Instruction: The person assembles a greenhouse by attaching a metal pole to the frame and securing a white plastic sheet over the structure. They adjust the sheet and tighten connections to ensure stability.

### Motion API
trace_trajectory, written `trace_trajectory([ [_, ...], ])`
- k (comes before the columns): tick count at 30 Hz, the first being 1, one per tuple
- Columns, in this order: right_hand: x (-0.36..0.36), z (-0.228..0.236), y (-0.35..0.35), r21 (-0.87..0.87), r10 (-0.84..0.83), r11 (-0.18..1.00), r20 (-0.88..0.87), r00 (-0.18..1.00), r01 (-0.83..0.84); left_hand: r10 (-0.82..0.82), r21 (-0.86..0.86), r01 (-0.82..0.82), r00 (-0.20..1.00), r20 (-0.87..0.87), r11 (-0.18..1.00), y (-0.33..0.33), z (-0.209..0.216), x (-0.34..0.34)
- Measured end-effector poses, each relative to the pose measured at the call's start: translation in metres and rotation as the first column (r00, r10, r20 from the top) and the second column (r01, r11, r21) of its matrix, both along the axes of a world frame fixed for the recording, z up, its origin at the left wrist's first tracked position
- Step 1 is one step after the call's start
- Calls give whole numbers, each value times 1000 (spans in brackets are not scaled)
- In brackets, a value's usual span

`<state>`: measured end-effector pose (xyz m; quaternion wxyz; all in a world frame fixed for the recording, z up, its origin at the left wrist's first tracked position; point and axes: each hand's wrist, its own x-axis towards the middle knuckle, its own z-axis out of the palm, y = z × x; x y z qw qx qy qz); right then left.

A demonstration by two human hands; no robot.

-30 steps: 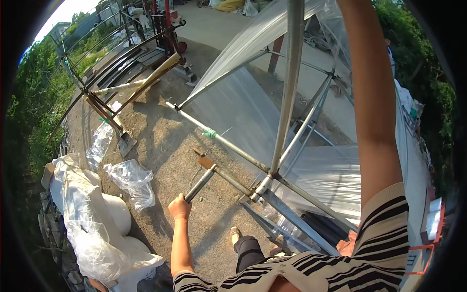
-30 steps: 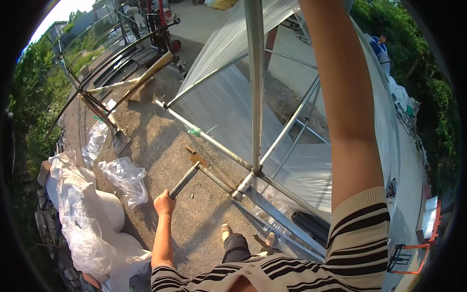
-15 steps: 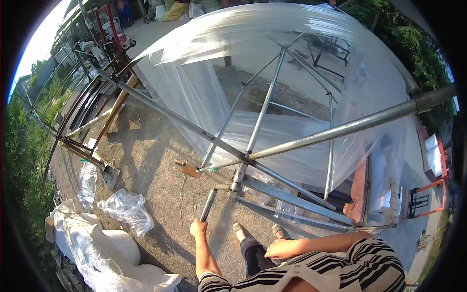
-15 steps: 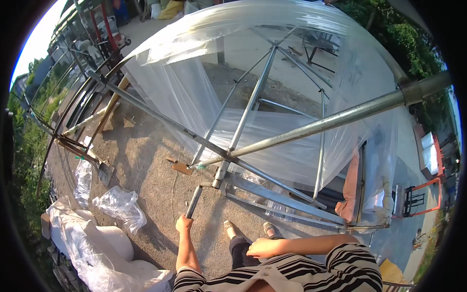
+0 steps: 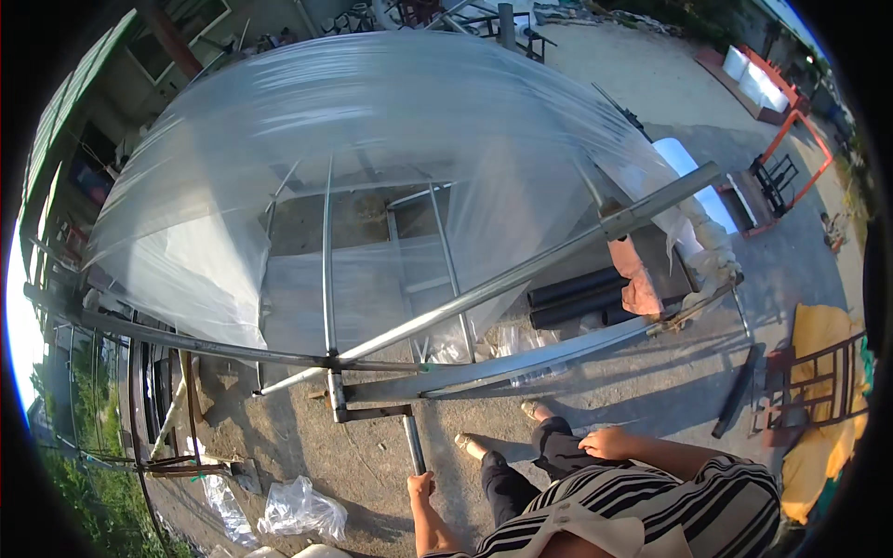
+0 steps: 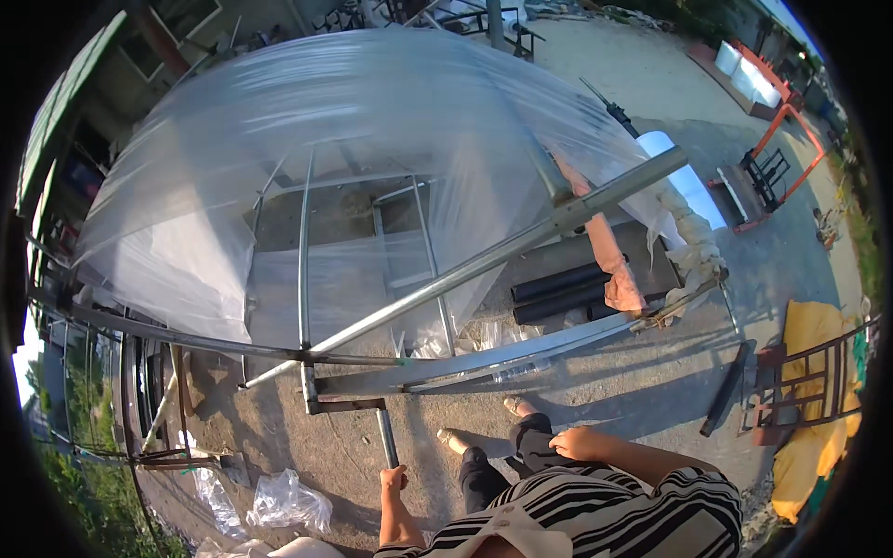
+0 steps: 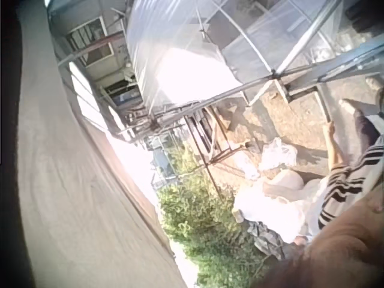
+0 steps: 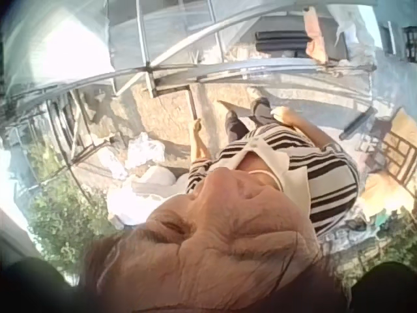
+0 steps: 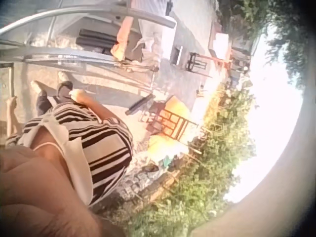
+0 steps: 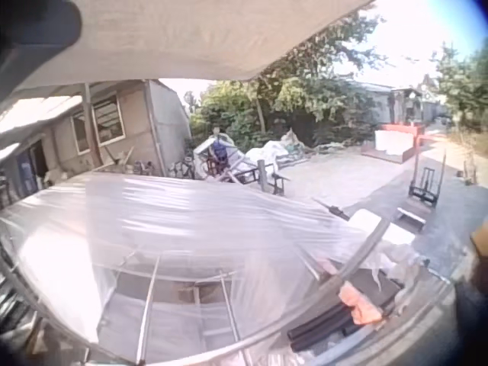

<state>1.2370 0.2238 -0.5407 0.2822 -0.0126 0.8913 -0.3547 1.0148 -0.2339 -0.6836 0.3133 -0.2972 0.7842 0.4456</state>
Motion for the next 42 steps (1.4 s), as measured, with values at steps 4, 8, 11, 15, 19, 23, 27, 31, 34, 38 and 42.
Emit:
trace_trajectory([
  [4,-42,6,1,1,61,998,-295,953,-63,22,76,-27,998,63,997,30,27,22],
  [8,-107,29,-31,-8,189,973,-548,815,-231,-9,67,5,998,61,998,55,73,37],
  [11,-147,32,-70,6,184,954,-804,566,-301,-72,93,66,995,67,994,84,129,38],
  [15,-193,48,-117,-121,84,868,-920,383,-482,-120,97,113,991,66,989,93,199,44],
  [19,-240,82,-162,-194,-71,776,-972,224,-600,-135,85,131,990,45,988,74,258,47],
  [23,-282,113,-218,-104,-69,776,-994,80,-622,-101,120,105,994,-46,987,63,324,36],
  [27,-313,172,-276,-137,-60,741,-988,139,-658,-281,-192,245,940,-193,950,32,379,25],
  [31,-340,212,-313,-80,123,733,-961,246,-676,-528,-647,303,829,-184,700,14,406,-3],
  [34,-366,226,-356,-110,131,713,-950,284,-693,-546,-709,259,811,-209,656,-22,408,-28],
  [38,-406,228,-420,-87,210,746,-910,356,-661,-434,-784,43,851,-295,619,-59,406,-73],
  [42,-445,210,-486,-112,284,750,-836,470,-652,-546,-885,-76,762,-348,458,-121,362,-107],
])
